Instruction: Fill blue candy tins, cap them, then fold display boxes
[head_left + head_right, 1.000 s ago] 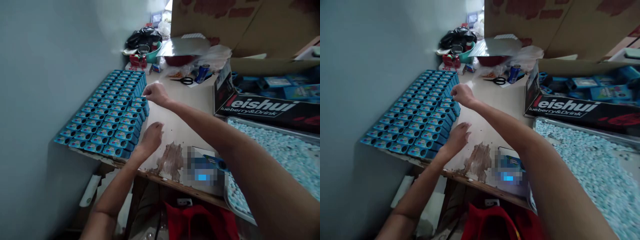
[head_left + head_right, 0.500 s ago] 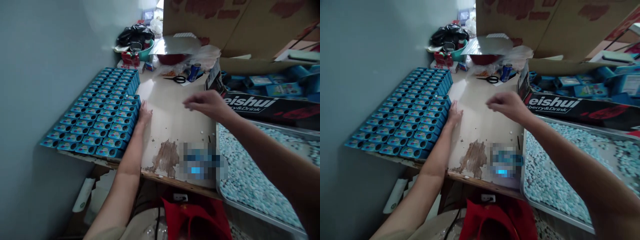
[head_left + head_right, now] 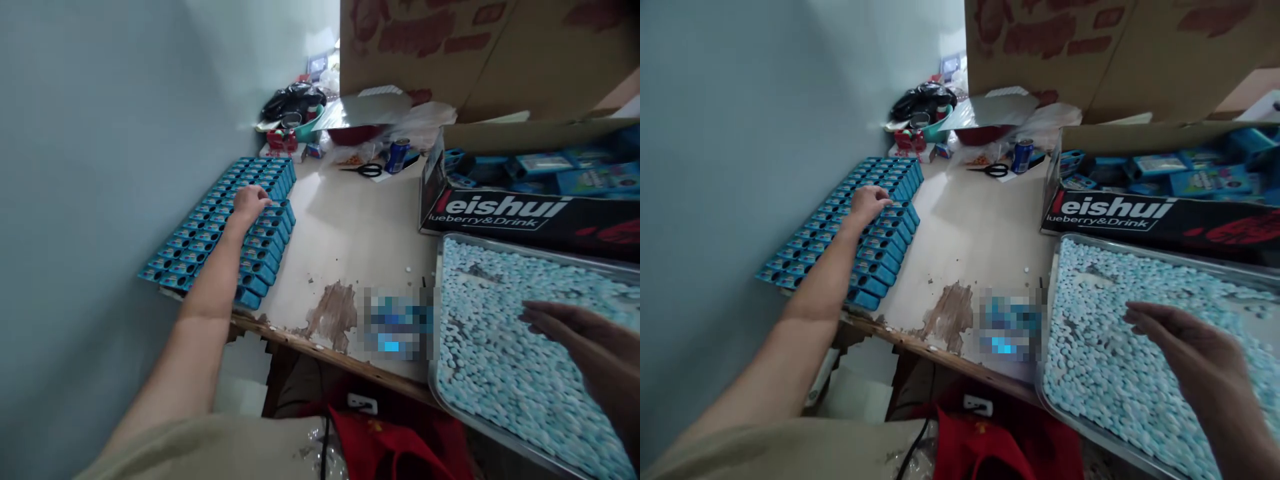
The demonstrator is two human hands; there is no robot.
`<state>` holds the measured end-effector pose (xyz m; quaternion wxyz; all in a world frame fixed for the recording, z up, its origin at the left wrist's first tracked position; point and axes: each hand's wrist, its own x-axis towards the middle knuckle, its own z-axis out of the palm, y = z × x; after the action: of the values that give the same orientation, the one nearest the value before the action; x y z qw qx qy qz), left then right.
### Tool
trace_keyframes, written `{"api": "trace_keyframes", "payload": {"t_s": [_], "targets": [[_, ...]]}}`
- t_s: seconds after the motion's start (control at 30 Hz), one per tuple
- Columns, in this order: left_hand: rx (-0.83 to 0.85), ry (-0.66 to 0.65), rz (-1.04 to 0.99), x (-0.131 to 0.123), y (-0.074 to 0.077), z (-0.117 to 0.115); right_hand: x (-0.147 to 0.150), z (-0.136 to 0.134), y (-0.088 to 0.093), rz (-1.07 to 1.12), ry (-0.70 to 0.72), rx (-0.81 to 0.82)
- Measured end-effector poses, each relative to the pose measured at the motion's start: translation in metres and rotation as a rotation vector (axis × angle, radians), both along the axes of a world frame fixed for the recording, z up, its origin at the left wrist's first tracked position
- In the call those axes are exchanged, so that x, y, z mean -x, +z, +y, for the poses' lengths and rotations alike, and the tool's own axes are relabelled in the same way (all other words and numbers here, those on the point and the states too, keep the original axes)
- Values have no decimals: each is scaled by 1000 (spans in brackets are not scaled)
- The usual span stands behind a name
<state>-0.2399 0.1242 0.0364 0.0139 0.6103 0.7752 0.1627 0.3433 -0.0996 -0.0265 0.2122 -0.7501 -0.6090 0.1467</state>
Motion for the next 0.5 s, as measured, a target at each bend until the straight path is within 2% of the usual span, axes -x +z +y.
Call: {"api": "trace_keyframes", "payload": {"t_s": [0.07,0.17,0.3,0.4,0.5], "targets": [[31,-44,5,17,-1,16,-1,-7,-7,248,-95,2],[44,-78,43,22,-9,21,-5,-21,-18,465,-230,27],[32,-122,168,10,-8,10,-12,-37,-27,455,-326,27],[33,-213,189,-8,-2,7,-13,-43,-23,434,-347,21],[117,-283,200,-26,1,10,-18,-42,-18,362,-322,38]]}}
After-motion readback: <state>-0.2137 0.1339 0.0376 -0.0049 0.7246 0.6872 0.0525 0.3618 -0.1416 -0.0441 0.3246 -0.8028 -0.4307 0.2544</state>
